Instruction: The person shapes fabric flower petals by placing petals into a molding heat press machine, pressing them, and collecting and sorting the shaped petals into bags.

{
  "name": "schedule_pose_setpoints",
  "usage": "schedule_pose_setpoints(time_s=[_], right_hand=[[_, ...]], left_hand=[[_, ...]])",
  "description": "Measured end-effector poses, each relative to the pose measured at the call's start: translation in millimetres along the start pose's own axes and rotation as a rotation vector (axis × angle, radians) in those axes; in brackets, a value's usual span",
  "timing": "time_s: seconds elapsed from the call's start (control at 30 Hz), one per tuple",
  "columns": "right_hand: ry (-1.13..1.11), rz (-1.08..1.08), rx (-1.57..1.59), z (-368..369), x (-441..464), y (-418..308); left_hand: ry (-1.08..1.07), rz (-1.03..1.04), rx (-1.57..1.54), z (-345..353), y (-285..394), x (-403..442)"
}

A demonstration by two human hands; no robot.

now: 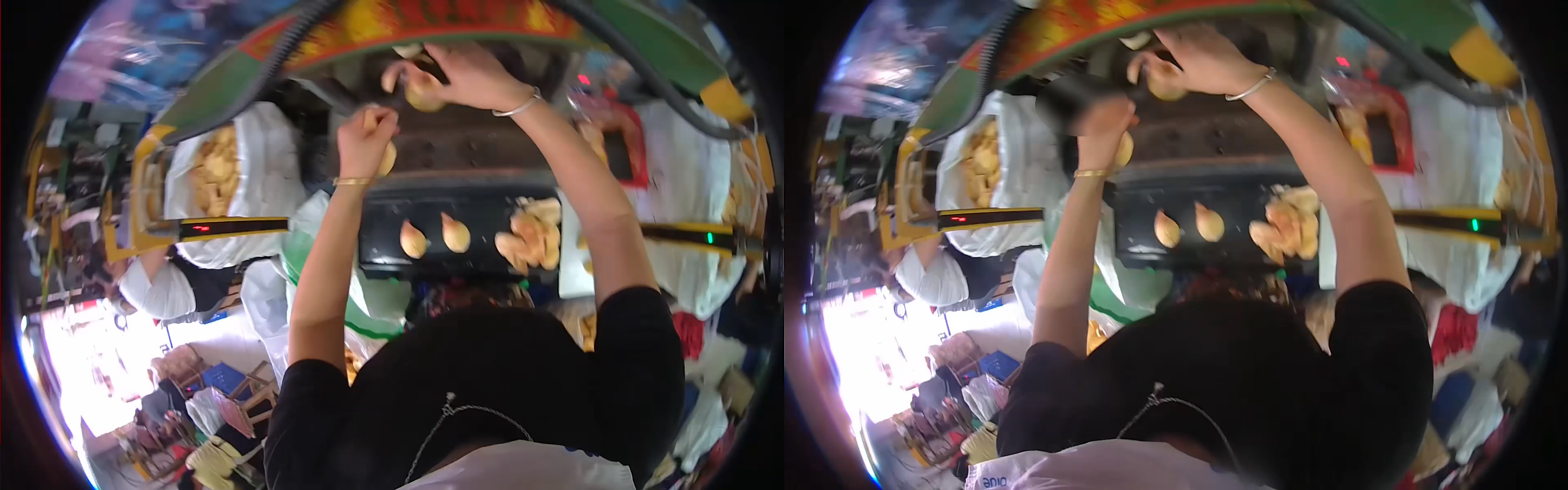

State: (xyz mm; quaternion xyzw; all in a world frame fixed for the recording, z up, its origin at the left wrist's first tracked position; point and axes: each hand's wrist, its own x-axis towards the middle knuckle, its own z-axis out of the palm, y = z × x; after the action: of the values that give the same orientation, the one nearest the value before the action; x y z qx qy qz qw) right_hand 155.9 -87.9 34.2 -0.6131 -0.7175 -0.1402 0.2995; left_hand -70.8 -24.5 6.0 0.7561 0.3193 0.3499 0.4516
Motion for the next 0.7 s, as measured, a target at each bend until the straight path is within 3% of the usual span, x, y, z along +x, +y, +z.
schedule_pose_setpoints(time_s=[0.03, 0.13, 0.2, 0.27, 0.33, 0.4, 0.47, 0.6, 0.7], right_hand=[[-0.047, 0.045, -0.006, -8.7, -32.8, -5.3], [0.209, 0.537, 0.377, -52.1, -139.6, -27.8], [0.08, 0.744, 0.347, -38.8, -229.2, -39.9], [-0.183, 0.872, 0.317, -38.8, -298.3, -63.4], [-0.239, 0.95, 0.324, -34.2, -324.7, -86.8], [-0.248, 0.87, 0.308, -21.9, -329.6, -96.3], [-0.235, 0.681, 0.275, -11.4, -330.1, -101.4], [-0.244, 0.822, 0.409, 1.4, -331.6, -81.0], [-0.182, 0.784, 0.417, -25.2, -307.8, -87.1]], left_hand=[[-0.038, -0.079, -0.045, 6.2, -7.9, -28.9], [-0.28, -0.245, -0.051, 41.8, -40.7, -116.4], [-0.418, -0.257, -0.001, 68.6, -66.7, -140.1], [-0.632, 0.06, 0.293, 101.4, -84.2, -160.9], [-0.624, 0.057, 0.399, 131.8, -75.5, -166.3], [-0.623, 0.031, 0.504, 150.3, -79.5, -175.4], [-0.869, 0.062, 0.423, 170.6, -93.3, -171.8], [-0.92, 0.069, 0.46, 160.9, -95.5, -155.7], [-1.0, 0.004, 0.503, 140.6, -97.0, -132.3]])
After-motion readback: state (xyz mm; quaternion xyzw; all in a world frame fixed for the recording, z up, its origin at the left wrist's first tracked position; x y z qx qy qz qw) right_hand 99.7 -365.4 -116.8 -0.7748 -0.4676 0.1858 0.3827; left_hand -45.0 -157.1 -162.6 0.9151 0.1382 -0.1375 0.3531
